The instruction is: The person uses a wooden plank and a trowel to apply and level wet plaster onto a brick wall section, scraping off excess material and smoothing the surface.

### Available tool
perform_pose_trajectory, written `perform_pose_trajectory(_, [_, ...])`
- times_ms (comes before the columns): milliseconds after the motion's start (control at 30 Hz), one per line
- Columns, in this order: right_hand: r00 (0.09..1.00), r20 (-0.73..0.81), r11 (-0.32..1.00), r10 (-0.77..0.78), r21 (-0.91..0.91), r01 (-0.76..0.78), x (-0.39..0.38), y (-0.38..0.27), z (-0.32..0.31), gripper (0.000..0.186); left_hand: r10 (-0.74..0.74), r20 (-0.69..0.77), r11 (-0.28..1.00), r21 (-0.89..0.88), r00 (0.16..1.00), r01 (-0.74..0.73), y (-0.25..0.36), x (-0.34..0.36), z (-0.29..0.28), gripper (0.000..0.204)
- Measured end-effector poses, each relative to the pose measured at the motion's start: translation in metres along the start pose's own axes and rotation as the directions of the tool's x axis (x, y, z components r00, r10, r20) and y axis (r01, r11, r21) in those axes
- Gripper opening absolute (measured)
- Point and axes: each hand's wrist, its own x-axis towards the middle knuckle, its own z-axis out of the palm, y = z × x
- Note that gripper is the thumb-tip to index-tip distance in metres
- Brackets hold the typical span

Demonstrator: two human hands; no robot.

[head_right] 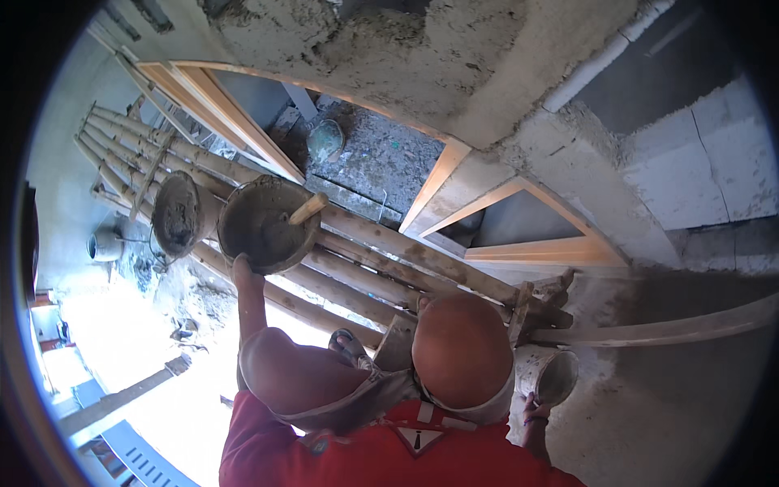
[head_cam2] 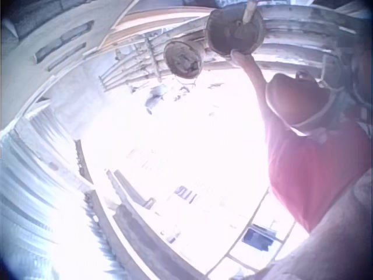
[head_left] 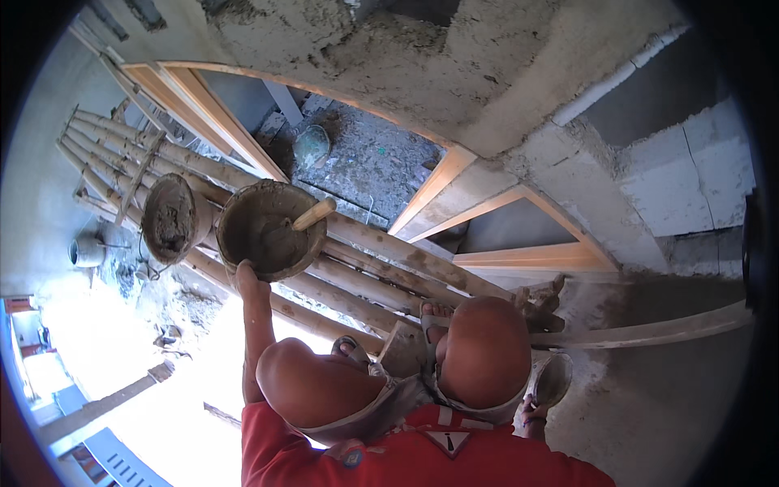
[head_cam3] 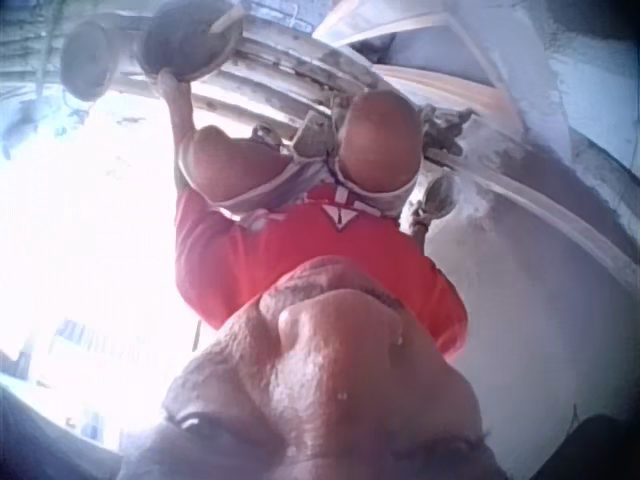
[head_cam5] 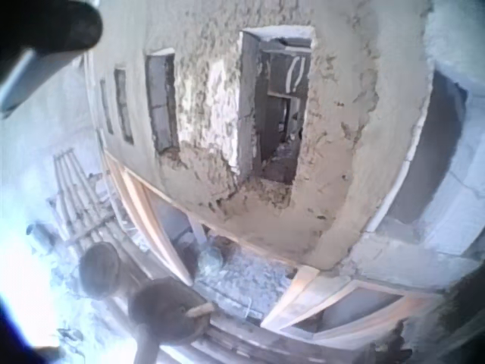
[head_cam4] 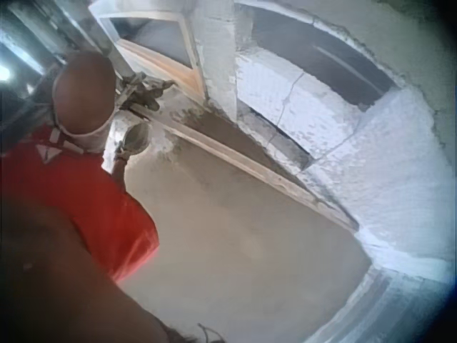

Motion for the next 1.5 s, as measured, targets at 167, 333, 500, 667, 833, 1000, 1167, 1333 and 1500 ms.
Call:
perform_pose_trajectory(167, [0.996,-0.007,0.995,-0.085,-0.053,0.085,-0.024,-0.025,-0.001,0.036,0.138,0.126,0.989,0.036,0.982,-0.143,-0.002,-0.009,-0.003,0.041])
perform_pose_trajectory(333, [0.985,0.035,0.979,-0.166,-0.113,0.169,-0.068,-0.051,0.01,0.033,0.044,0.087,0.993,-0.114,0.995,-0.034,0.008,-0.018,0.01,0.047])
perform_pose_trajectory(500, [0.961,0.17,0.939,-0.217,-0.231,0.253,-0.134,-0.075,0.045,0.03,0.037,0.01,0.996,-0.088,0.999,-0.036,0.019,-0.037,0.015,0.046])
perform_pose_trajectory(667, [0.886,0.429,0.745,-0.175,-0.53,0.404,-0.197,-0.052,0.152,0.028,0.032,-0.014,0.999,-0.026,0.999,-0.033,0.019,-0.039,0.009,0.045])
perform_pose_trajectory(833, [0.733,0.65,0.431,-0.199,-0.614,0.661,-0.247,0.001,0.293,0.024,0.09,-0.074,0.996,-0.015,0.993,-0.091,0.007,-0.031,-0.006,0.05])
perform_pose_trajectory(1000, [0.636,0.772,0.028,-0.001,-0.636,0.772,-0.302,0.069,0.428,0.022,0.117,-0.075,0.991,-0.059,0.99,-0.122,0.004,-0.033,-0.015,0.061])
perform_pose_trajectory(1167, [0.221,0.934,0.074,0.28,-0.251,0.965,-0.369,0.15,0.513,0.019,0.059,-0.042,0.99,-0.124,0.997,-0.064,0.014,-0.042,-0.013,0.055])
perform_pose_trajectory(1333, [0.191,0.933,-0.063,0.305,-0.181,0.982,-0.44,0.211,0.576,0.039,0.163,-0.044,0.974,-0.154,0.986,-0.168,0.01,-0.041,-0.014,0.05])
perform_pose_trajectory(1500, [0.035,0.946,-0.022,0.321,-0.029,0.999,-0.498,0.269,0.614,0.058,0.139,-0.064,0.987,-0.07,0.988,-0.144,-0.002,-0.024,-0.018,0.052])
